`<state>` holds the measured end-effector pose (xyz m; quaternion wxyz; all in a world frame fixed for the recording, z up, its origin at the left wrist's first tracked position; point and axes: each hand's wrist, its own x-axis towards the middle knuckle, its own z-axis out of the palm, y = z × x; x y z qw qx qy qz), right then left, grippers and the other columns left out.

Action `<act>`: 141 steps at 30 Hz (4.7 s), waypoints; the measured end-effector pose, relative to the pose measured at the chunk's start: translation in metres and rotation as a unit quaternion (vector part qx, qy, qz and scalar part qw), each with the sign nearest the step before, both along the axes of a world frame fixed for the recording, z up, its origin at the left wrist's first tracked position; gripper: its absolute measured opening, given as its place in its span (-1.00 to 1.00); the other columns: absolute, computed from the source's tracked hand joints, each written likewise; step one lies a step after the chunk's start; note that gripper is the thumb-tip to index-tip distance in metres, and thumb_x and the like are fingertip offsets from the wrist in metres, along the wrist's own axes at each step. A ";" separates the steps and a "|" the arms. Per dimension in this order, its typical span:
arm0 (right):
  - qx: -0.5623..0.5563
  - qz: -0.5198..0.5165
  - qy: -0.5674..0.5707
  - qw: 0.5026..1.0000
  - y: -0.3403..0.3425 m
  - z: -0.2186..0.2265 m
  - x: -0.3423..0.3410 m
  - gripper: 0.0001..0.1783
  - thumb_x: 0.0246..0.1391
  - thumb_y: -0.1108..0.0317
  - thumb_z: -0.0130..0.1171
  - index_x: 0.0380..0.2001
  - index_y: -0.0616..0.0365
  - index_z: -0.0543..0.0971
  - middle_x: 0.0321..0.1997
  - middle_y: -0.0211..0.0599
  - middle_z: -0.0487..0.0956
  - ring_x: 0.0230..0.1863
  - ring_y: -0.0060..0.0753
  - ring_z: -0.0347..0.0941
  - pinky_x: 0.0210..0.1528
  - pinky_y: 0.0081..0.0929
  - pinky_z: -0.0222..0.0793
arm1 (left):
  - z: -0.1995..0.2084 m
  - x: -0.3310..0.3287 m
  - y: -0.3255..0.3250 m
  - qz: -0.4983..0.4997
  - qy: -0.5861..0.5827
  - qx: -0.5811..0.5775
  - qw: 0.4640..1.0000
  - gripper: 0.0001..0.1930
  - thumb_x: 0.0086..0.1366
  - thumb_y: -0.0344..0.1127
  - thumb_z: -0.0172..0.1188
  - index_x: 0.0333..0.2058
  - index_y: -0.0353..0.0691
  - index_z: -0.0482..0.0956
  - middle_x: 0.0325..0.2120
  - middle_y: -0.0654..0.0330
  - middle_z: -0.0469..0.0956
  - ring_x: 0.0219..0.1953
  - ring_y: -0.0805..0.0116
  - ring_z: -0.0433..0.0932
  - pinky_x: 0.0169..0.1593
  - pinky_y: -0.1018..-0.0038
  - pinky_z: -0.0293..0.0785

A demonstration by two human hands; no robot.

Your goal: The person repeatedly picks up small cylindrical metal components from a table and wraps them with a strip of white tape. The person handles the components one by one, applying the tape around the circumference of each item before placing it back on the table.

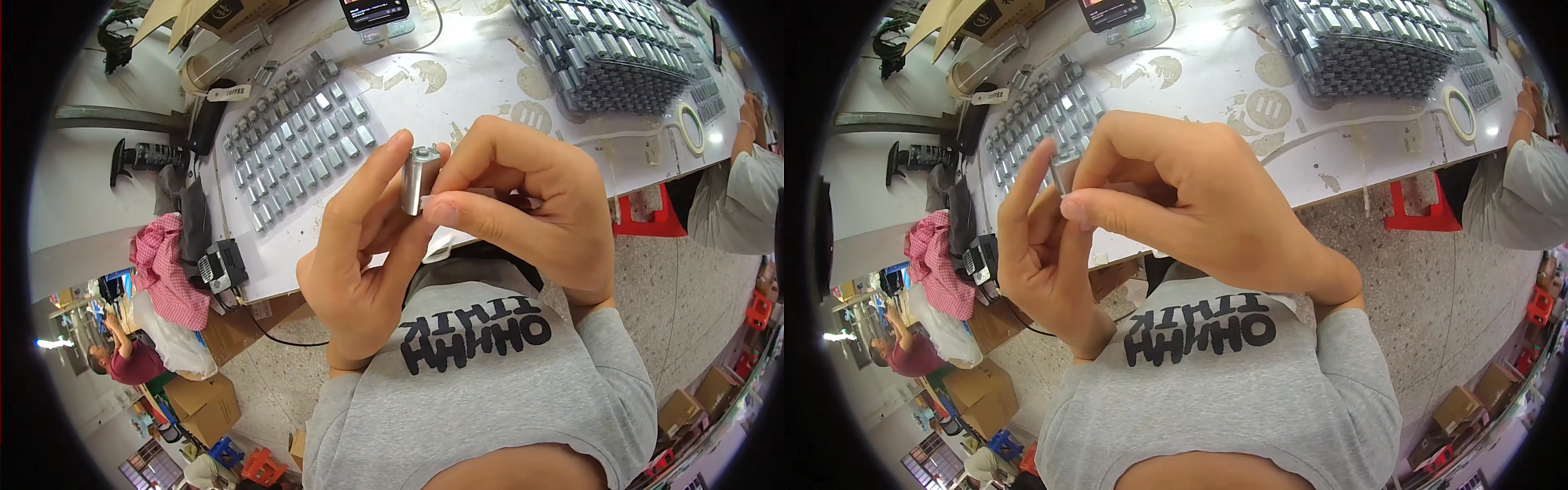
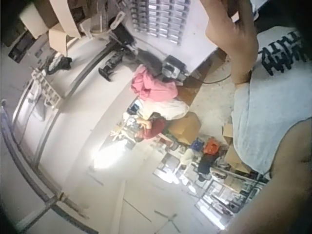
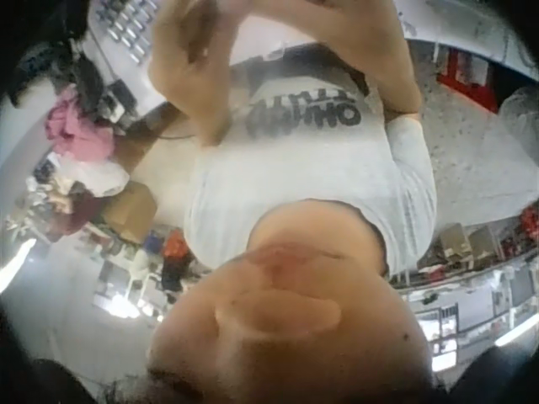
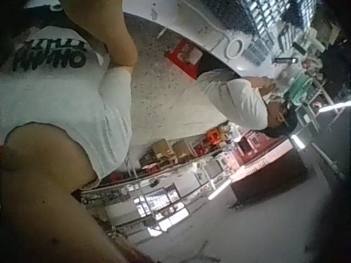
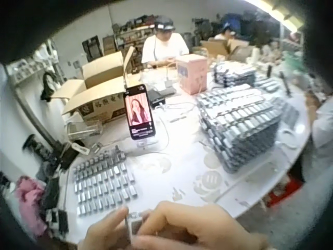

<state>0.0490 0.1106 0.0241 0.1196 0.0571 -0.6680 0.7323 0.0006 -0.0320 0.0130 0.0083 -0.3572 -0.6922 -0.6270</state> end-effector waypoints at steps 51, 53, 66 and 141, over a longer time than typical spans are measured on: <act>0.025 0.038 -0.067 0.997 0.003 0.008 -0.009 -0.84 -0.08 0.48 0.14 -0.60 0.22 0.36 -0.67 -0.56 0.34 -0.63 -0.85 0.14 -0.64 -0.80 -0.02 | 0.008 0.003 -0.007 0.045 0.082 -0.071 0.993 -0.49 -0.14 -0.69 0.24 -0.12 -0.43 0.35 -0.26 -0.01 0.50 -0.28 0.29 0.55 -0.23 0.52 0.51; 0.077 0.034 -0.060 0.995 0.007 0.007 -0.011 -0.82 -0.08 0.45 0.15 -0.61 0.22 0.35 -0.70 -0.58 0.32 -0.65 -0.84 0.13 -0.65 -0.79 -0.02 | 0.009 0.003 -0.006 0.067 0.117 -0.101 0.986 -0.52 -0.15 -0.67 0.27 -0.16 -0.42 0.39 -0.28 0.02 0.51 -0.32 0.33 0.56 -0.26 0.55 0.51; 0.046 0.183 -0.082 0.979 0.034 0.001 -0.024 -0.84 0.05 0.39 0.03 -0.48 0.29 0.43 -0.65 -0.52 0.32 -0.63 -0.77 0.17 -0.62 -0.78 0.06 | 0.004 -0.015 -0.005 0.063 0.025 -0.072 0.995 -0.52 -0.22 -0.52 0.35 -0.22 -0.27 0.45 -0.55 0.22 0.54 -0.50 0.52 0.50 -0.40 0.64 0.39; 0.031 0.050 0.038 0.998 0.014 -0.016 -0.019 -0.81 0.01 0.38 0.09 -0.58 0.25 0.39 -0.63 -0.47 0.39 -0.58 -0.78 0.23 -0.56 -0.77 0.11 | -0.011 -0.005 0.009 0.069 0.134 -0.116 0.982 -0.50 0.28 -0.16 -0.18 -0.03 -0.57 0.22 -0.03 -0.13 0.31 -0.46 0.37 0.36 -0.34 0.54 0.31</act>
